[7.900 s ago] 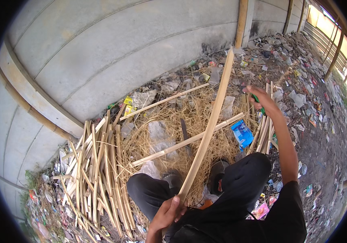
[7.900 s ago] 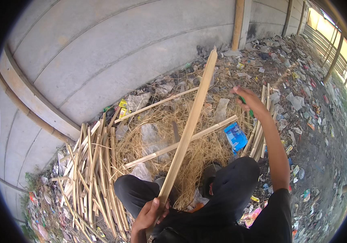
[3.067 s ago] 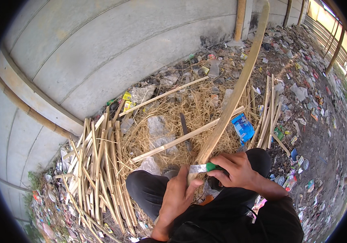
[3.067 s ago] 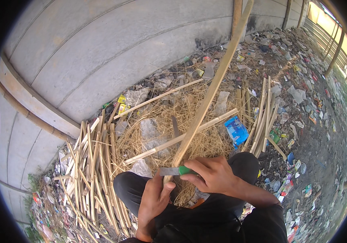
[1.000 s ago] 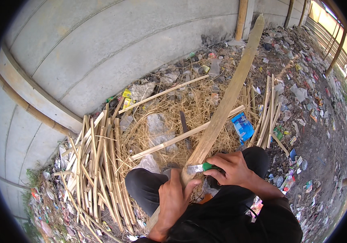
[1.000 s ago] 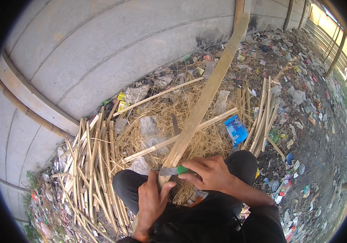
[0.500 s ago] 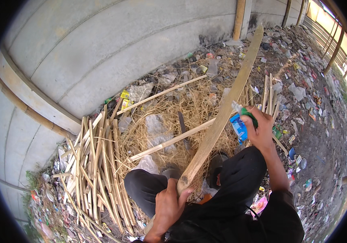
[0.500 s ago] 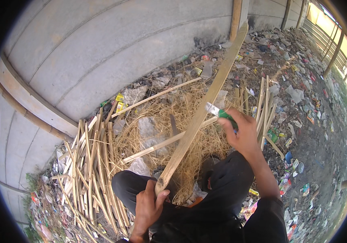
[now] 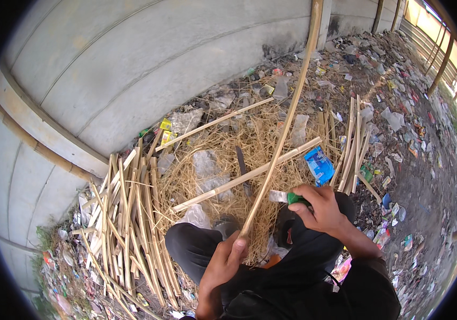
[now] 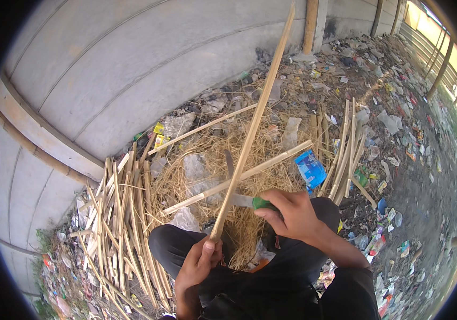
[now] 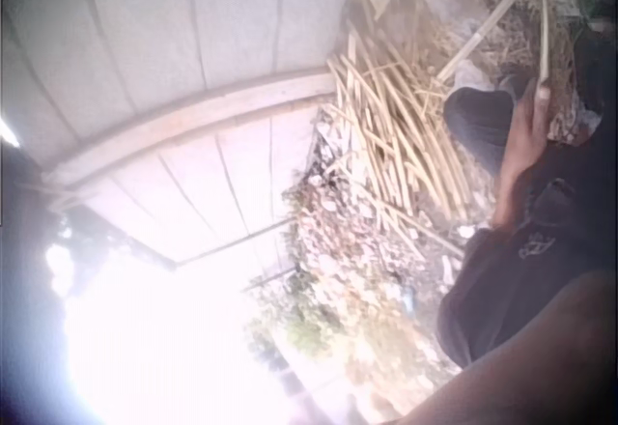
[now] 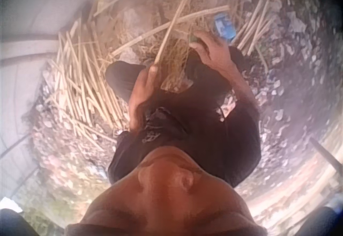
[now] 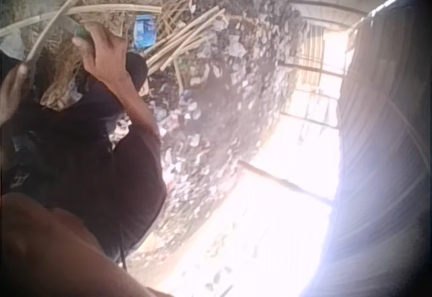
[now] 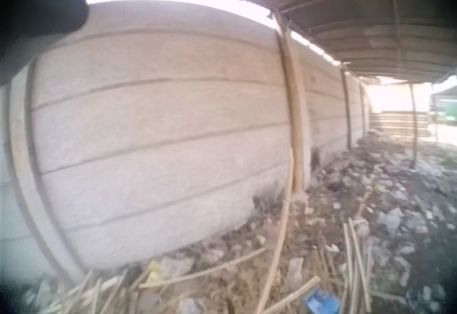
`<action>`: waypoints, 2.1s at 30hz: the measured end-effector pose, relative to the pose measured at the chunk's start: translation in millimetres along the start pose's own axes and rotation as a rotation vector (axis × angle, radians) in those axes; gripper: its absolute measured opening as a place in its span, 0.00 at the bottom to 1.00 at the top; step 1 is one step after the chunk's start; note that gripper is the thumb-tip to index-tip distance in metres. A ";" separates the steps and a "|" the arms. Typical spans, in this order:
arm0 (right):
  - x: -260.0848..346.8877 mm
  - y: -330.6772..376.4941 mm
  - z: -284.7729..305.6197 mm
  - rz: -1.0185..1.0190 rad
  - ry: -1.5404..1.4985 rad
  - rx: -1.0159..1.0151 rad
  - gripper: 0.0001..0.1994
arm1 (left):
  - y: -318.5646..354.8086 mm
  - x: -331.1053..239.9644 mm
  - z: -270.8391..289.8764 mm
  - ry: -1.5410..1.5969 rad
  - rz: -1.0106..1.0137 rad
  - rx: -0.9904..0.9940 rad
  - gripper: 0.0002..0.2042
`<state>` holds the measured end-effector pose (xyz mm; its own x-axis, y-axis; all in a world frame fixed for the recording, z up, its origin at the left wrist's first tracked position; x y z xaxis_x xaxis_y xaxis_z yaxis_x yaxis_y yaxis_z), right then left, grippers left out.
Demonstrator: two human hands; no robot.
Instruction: The person sits on the ground and uses a green-handled knife to shave the surface of a long bamboo strip. They hold the strip with their left hand and scrape along its length with the knife in their right hand, removing thin layers of material.
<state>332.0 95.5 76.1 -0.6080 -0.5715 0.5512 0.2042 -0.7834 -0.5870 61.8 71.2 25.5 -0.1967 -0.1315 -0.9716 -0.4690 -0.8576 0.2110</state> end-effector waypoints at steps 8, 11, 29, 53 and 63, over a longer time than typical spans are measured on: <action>32.7 9.1 -38.5 0.084 -0.015 0.085 0.16 | -10.1 -15.8 -5.4 -0.080 -0.090 0.029 0.24; 33.6 7.7 -39.4 0.091 0.005 0.051 0.16 | -10.8 -19.3 -8.1 -0.162 -0.111 -0.033 0.24; 27.5 -12.2 -16.3 0.164 0.161 0.012 0.20 | 4.2 -44.4 -6.7 -0.439 -0.129 -0.246 0.24; 21.5 13.7 -29.5 0.128 -0.031 0.029 0.17 | 9.4 -41.8 -1.6 -0.526 -0.129 -0.328 0.25; 24.3 6.7 -34.4 0.156 -0.045 0.031 0.17 | 6.4 -56.2 -8.0 -0.573 -0.142 -0.377 0.27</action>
<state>292.2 84.7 65.2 -0.5320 -0.6964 0.4816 0.3171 -0.6913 -0.6492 76.7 69.2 80.6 -0.6276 0.1887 -0.7553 -0.2135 -0.9747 -0.0661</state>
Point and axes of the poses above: each hand's wrist, its own y-axis away from the middle knuckle, its own z-axis out of the back of the hand, x = y × z, the point moved 4 cm from there along -y, towards the middle knuckle, and after that the axes turned 1 degree about z, right-handed, at the moved point
